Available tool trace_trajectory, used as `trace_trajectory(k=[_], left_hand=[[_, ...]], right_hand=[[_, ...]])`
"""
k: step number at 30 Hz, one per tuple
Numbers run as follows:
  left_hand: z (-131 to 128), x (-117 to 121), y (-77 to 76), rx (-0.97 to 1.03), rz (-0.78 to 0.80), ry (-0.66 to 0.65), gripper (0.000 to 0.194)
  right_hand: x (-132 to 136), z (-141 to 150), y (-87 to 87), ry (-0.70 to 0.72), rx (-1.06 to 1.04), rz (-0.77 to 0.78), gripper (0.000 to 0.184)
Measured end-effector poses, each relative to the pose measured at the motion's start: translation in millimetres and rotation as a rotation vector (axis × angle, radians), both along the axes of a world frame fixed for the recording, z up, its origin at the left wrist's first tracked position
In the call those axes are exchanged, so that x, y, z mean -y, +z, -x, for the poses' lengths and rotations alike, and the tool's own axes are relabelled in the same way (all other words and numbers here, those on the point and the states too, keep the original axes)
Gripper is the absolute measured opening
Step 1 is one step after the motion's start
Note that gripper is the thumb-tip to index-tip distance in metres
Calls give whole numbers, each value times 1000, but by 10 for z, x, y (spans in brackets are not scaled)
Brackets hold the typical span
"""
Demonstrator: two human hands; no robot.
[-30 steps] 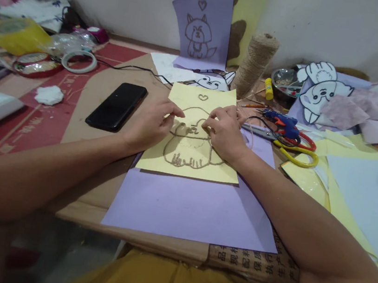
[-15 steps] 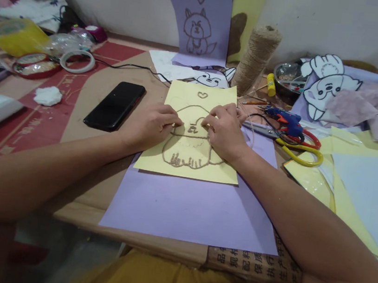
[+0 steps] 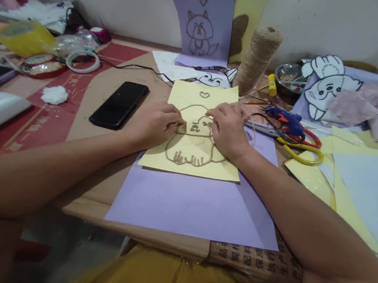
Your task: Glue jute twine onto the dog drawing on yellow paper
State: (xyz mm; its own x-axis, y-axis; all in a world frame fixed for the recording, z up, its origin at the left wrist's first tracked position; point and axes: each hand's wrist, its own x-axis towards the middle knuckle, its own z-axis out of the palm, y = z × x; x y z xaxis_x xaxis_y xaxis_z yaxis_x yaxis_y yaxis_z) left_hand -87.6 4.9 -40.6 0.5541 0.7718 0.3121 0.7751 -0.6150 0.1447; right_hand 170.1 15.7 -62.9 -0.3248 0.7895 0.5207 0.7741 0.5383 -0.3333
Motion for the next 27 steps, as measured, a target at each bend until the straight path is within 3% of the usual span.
trace_trajectory(k=[10,17,27], left_hand=[[-10,0,-11,-16,-5,18,33],[-30,0,-6,-14,-1,24,31],[-21,-3,-5,-29,-6,25,32]], right_hand=[[-17,1,30,61,70,66,30],[9,-39,212,-99,125,31,34],[-50,-51,578,-220,398,374,15]])
